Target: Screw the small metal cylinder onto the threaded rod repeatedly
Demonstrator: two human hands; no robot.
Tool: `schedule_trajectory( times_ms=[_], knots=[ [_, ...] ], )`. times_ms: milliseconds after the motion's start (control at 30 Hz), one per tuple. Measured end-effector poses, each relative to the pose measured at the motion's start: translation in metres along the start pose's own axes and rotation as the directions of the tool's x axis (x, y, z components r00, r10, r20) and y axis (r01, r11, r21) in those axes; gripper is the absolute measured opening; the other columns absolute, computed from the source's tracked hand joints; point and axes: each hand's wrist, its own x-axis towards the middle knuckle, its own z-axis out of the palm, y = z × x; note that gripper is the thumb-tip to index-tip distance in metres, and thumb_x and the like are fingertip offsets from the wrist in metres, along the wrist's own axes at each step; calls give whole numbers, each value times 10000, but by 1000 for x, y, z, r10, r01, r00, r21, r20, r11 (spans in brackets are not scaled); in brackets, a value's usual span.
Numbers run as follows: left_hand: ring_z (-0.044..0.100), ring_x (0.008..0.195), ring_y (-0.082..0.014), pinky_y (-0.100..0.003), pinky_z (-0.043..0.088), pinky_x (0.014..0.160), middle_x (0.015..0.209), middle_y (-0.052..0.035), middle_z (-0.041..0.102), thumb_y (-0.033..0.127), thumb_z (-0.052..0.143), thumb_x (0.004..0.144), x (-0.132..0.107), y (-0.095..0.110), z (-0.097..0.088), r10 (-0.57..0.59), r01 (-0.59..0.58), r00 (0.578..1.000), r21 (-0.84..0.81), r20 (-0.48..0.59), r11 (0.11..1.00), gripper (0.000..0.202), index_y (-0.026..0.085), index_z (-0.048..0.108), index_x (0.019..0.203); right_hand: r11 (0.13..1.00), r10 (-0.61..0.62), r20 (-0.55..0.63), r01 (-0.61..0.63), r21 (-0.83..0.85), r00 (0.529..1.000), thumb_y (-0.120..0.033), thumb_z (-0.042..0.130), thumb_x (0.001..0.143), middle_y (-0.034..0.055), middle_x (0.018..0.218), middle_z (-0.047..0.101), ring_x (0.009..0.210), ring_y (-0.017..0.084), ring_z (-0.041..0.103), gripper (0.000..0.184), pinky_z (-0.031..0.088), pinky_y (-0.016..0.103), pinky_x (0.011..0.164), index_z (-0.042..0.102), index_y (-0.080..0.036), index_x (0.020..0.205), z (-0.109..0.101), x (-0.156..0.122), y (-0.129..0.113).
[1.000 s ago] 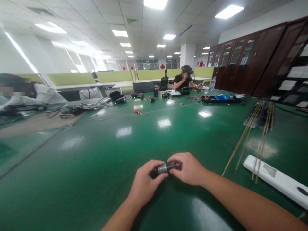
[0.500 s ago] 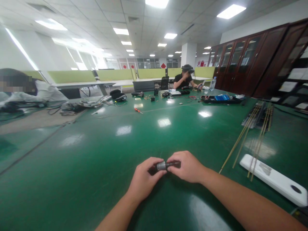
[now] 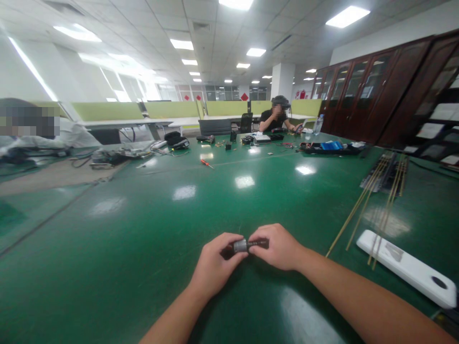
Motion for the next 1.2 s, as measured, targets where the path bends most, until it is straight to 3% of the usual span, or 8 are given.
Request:
schedule_trajectory(
  times_ms=[1200],
  knots=[
    [663,900,-196,-319,528,827,999,-26,715,271,743,798,0,-4,0,39,-38,999,40,-21,998,249,252,704,1043,999,-20,-1,20,-43,1000,-277,660,838,16,843,726,768,164,636,125,430,272,708,742,-219,913,-4,-1,0]
  ],
)
